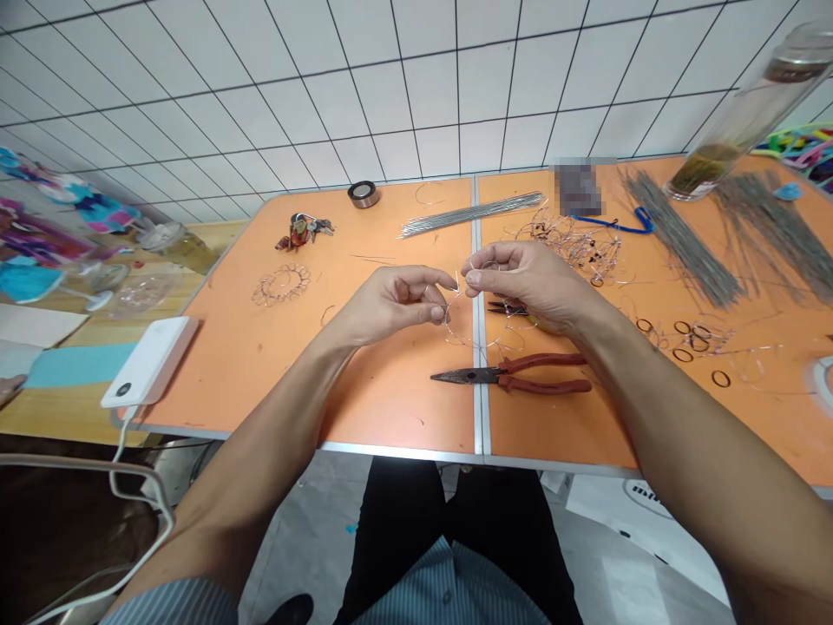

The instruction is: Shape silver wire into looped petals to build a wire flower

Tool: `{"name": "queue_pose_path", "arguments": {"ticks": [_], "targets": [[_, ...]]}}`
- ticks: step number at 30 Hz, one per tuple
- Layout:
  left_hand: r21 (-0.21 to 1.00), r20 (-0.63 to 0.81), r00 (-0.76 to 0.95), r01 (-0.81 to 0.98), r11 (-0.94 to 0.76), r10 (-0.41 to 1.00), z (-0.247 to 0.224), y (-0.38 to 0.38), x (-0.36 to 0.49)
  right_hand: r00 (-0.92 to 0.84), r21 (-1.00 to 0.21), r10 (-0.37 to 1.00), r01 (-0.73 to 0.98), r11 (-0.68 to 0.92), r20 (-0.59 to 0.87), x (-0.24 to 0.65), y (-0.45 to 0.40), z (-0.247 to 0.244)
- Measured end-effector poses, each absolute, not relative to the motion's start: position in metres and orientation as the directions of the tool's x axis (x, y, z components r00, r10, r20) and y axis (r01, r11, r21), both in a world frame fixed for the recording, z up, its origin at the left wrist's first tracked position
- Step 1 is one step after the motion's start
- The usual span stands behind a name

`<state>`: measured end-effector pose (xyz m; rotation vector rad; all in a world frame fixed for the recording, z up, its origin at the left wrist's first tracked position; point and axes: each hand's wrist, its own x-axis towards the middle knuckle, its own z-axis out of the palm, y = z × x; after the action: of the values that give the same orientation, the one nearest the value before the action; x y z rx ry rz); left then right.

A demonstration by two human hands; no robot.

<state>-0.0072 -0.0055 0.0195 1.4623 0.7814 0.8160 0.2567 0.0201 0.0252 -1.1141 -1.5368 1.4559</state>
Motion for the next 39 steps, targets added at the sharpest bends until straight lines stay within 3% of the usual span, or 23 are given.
{"name": "queue_pose_path", "arguments": {"ticks": [7, 14, 22, 27, 39], "targets": [[0.998, 0.057, 0.496, -0.035, -0.045, 0.867, 0.016, -0.004, -0.005, -0.406, -0.971, 0.909, 0.238, 0.011, -0.089, 0.257, 0.019, 0.024], [0.992, -0.017, 0.399, -0.109, 0.067, 0.917, 0.011, -0.002, -0.003, -0.361, -0.978, 0.923, 0.199, -0.061, -0.131, 0.258, 0.021, 0.018], [0.999, -0.029, 0.386, 0.023, 0.022, 0.922, 0.008, 0.001, -0.004, -0.273, -0.984, 0.959, 0.174, -0.028, -0.076, 0.255, 0.017, 0.019], [0.999, -0.018, 0.338, 0.046, 0.003, 0.941, 0.005, 0.002, -0.002, -0.307, -0.986, 0.951, 0.167, 0.006, -0.046, 0.253, 0.018, 0.019], [0.996, -0.043, 0.286, 0.087, 0.019, 0.957, 0.003, -0.001, 0.005, -0.276, -0.967, 0.953, 0.250, -0.053, -0.124, 0.248, 0.015, 0.022]]}}
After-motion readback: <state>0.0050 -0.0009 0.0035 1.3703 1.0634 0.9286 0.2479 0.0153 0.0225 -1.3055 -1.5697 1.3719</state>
